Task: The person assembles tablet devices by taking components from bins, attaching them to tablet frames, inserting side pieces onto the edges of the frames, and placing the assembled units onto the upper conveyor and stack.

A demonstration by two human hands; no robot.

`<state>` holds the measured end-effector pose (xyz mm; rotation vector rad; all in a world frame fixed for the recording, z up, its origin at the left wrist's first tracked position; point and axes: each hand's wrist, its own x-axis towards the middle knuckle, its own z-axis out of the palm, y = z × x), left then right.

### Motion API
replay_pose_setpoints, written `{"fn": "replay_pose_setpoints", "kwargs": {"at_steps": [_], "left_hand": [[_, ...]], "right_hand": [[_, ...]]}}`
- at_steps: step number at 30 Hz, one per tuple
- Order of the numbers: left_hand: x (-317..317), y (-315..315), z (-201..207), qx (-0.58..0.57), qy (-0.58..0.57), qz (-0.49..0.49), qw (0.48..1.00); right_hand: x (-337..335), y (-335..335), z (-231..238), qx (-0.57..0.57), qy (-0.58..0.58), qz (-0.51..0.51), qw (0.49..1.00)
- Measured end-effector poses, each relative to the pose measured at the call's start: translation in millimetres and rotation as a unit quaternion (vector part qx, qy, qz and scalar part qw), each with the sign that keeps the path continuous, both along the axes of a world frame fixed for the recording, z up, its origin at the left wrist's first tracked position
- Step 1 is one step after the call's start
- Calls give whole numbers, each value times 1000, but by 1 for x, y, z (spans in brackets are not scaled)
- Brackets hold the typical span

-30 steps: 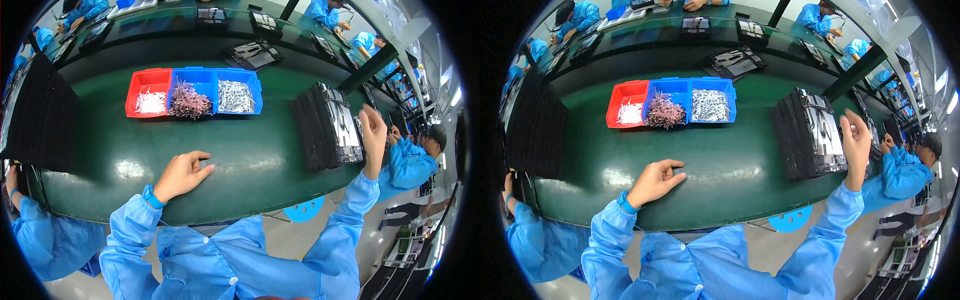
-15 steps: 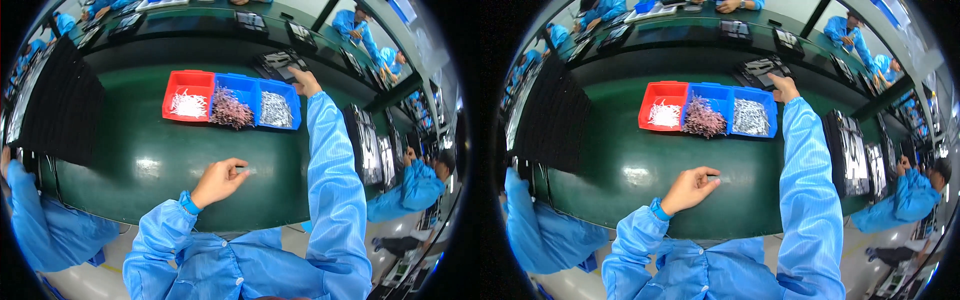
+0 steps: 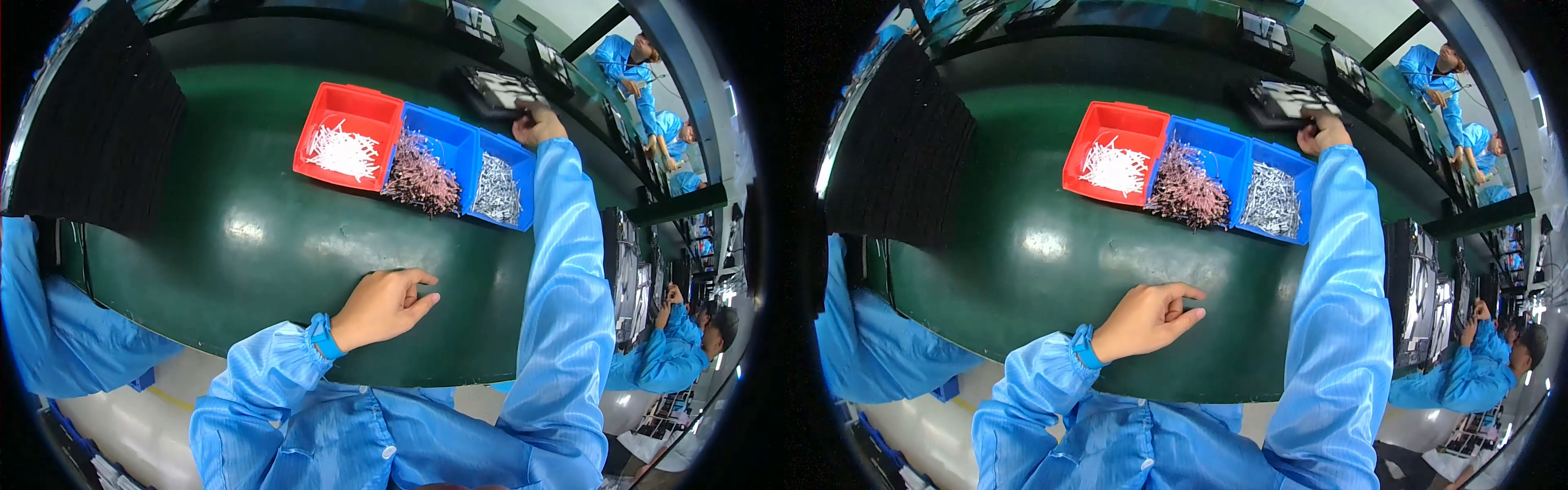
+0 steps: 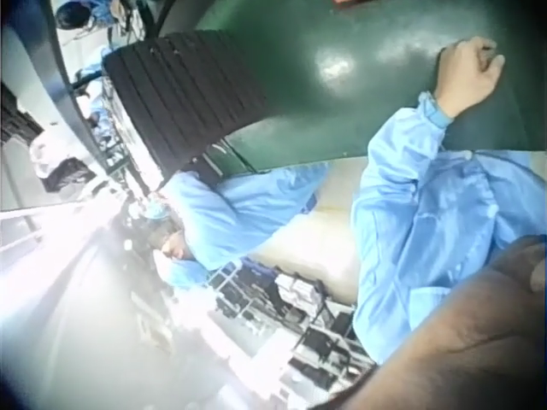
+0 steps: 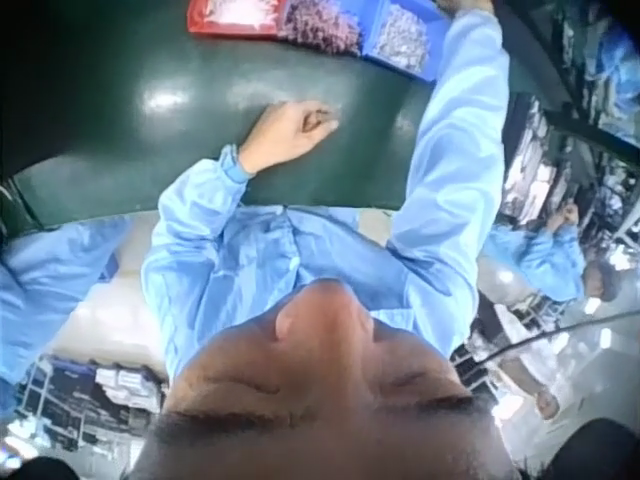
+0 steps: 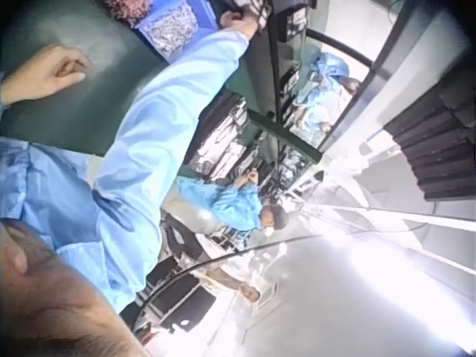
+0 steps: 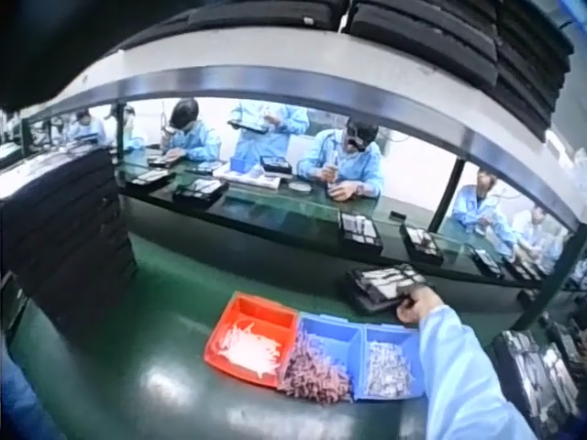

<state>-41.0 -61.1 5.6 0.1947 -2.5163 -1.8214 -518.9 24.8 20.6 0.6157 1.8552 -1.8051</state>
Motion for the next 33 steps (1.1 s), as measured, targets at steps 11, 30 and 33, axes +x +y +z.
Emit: {"fn": "replay_pose_setpoints", "kwargs": {"at_steps": [11, 30, 33], "left_hand": [[-14, -17, -4, -206, 244, 270, 908], [-38, -36, -6, -199, 339, 309, 866], [-37, -35, -4, -142, 327, 305, 883]], "right_hand": [[95, 8, 78, -272, 146, -2, 951], [384, 253, 37, -102, 201, 158, 961], [407, 258, 26, -124, 56, 193, 972]]}}
